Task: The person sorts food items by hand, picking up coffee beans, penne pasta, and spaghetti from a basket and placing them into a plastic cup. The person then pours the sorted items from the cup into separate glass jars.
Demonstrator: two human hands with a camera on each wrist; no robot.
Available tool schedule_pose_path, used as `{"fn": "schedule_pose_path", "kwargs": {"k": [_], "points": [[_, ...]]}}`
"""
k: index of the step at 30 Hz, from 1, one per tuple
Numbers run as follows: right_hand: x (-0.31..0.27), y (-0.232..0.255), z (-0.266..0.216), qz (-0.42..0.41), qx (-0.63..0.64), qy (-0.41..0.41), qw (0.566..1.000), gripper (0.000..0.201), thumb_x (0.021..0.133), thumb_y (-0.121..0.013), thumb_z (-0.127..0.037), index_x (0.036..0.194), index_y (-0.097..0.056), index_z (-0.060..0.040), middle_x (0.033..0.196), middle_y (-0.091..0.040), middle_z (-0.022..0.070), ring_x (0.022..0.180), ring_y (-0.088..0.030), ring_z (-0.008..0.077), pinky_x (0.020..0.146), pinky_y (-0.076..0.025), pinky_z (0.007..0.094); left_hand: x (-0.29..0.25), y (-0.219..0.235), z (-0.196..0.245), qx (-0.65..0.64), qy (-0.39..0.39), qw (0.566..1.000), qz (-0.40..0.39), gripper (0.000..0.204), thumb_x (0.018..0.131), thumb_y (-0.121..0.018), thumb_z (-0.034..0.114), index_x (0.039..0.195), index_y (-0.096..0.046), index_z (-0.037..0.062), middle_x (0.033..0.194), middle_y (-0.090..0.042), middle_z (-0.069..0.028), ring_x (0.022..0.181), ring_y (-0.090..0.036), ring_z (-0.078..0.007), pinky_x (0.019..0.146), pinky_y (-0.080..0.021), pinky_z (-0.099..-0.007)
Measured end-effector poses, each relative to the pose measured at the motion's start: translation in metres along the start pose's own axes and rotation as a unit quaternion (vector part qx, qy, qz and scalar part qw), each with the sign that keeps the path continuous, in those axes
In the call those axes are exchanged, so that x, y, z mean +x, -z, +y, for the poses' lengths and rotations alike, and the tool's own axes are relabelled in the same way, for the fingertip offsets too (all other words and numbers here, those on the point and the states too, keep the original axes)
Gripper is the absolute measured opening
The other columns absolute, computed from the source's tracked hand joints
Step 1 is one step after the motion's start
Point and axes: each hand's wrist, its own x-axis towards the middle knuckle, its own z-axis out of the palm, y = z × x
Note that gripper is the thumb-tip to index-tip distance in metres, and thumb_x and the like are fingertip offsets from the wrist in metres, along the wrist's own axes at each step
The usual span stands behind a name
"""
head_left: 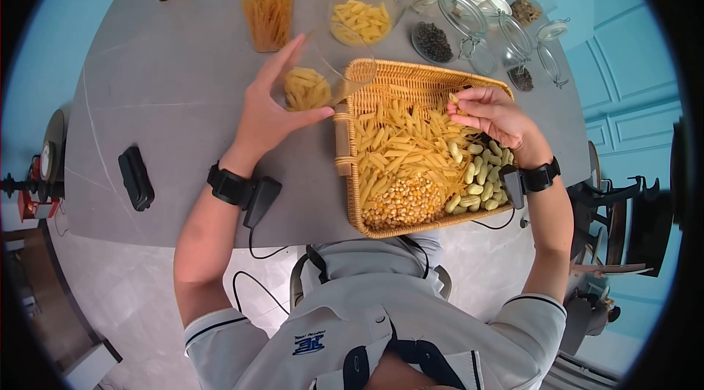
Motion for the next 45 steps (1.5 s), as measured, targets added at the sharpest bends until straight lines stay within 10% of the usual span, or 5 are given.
{"fn": "schedule_pose_path", "kwargs": {"k": [24, 36, 45], "points": [[0.004, -0.007, -0.013, 0.049, 0.005, 0.074, 0.996, 0.027, 0.093, -0.069, -0.001, 0.117, -0.066, 0.0101, 0.109, -0.071, 0.0199, 0.099, -0.072, 0.0223, 0.089, -0.062, 0.0250, -0.001, 0.001, 0.002, 0.001, 0.003, 1.000, -0.001, 0.100, 0.066, -0.094, 0.023, 0.151, -0.044, 0.0133, 0.147, -0.051, -0.0132, 0.135, -0.051, -0.0262, 0.113, -0.041, -0.0388], [0.032, -0.146, -0.084, -0.073, -0.231, 0.195, 0.951, 0.032, 0.090, -0.074, -0.006, 0.117, -0.067, 0.0103, 0.110, -0.072, 0.0207, 0.088, -0.074, 0.0204, 0.079, -0.062, 0.0267, 0.001, 0.002, 0.005, 0.027, 0.007, 0.999, -0.021, 0.104, 0.068, -0.092, 0.014, 0.154, -0.035, 0.0041, 0.148, -0.052, -0.0139, 0.134, -0.051, -0.0213, 0.113, -0.039, -0.0360], [0.050, -0.162, -0.080, -0.092, -0.348, 0.249, 0.899, 0.032, 0.086, -0.077, -0.007, 0.114, -0.071, 0.0057, 0.100, -0.074, 0.0165, 0.083, -0.074, 0.0193, 0.077, -0.058, 0.0276, 0.001, 0.002, 0.006, 0.012, 0.006, 1.000, -0.024, 0.106, 0.068, -0.093, 0.014, 0.155, -0.034, 0.0028, 0.148, -0.051, -0.0154, 0.135, -0.050, -0.0218, 0.113, -0.039, -0.0364]]}}
